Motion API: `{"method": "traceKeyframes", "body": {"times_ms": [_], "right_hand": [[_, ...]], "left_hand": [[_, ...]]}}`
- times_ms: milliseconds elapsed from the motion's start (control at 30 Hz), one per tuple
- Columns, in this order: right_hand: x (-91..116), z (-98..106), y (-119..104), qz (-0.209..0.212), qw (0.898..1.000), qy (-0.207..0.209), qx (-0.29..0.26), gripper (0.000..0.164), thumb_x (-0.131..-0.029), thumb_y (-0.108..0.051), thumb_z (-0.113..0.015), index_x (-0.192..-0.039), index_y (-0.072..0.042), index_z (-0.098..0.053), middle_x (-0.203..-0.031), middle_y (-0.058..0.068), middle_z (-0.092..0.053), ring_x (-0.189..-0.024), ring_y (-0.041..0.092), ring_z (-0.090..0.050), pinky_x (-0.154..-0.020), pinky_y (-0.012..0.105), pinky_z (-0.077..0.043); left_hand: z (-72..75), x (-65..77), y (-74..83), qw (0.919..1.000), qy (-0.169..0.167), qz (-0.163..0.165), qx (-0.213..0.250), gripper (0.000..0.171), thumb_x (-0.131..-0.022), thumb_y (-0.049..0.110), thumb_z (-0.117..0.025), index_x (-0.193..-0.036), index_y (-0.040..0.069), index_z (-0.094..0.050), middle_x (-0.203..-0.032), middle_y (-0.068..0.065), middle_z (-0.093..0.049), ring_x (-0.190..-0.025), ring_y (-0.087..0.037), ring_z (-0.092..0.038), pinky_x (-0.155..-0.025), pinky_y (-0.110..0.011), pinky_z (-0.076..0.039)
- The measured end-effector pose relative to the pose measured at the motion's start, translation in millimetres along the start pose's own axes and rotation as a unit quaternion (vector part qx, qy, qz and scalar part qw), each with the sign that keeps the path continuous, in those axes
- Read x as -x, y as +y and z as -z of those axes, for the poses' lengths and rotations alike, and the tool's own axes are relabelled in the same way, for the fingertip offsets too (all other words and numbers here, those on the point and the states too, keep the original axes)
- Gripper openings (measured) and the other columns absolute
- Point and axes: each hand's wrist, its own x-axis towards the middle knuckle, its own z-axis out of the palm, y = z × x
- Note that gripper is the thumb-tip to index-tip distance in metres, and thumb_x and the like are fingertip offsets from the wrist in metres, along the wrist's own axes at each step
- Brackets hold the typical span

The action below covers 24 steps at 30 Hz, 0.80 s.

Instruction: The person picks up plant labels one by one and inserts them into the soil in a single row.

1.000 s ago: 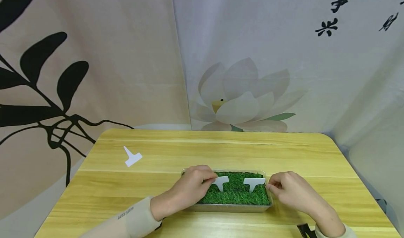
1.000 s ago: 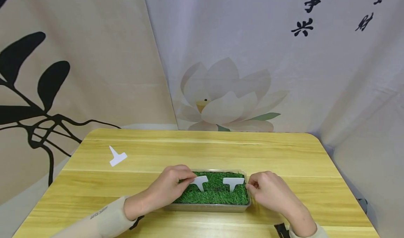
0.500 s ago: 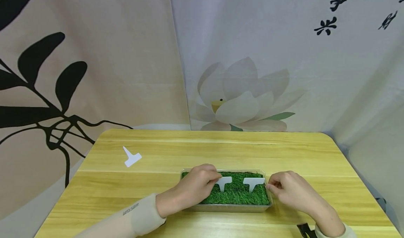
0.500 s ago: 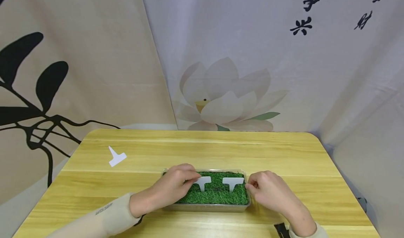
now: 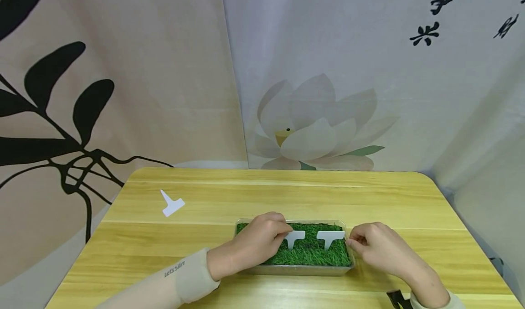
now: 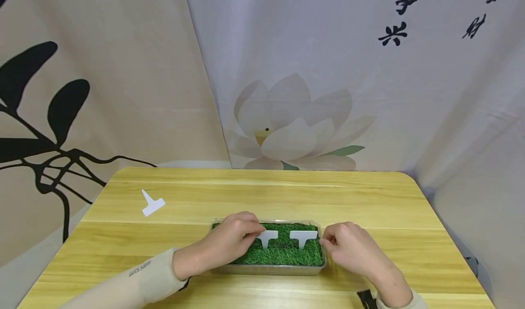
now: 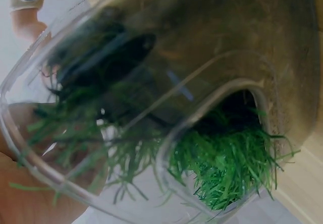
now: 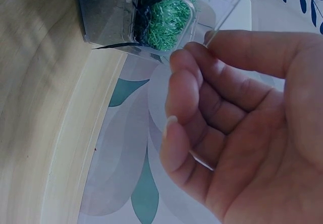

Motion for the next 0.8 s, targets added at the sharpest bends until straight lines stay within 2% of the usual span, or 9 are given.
{"method": "traceKeyframes", "body": {"times_ms": [800], "right_hand": [[0.2,-0.4,-0.1,-0.004,1.000,0.002,0.001,0.019,-0.088,-0.019,-0.066,-0.071,-0.027,-0.064,-0.059,-0.019,-0.049,-0.052,-0.001,-0.042,-0.052,0.021,-0.037]], "left_hand": [[5.2,-0.7,-4.2,0.9997,-0.022,0.008,-0.004,0.017,-0.091,0.006,-0.062,-0.104,0.007,-0.072,-0.094,0.004,-0.066,-0.087,-0.001,-0.058,-0.075,-0.007,-0.044]]}}
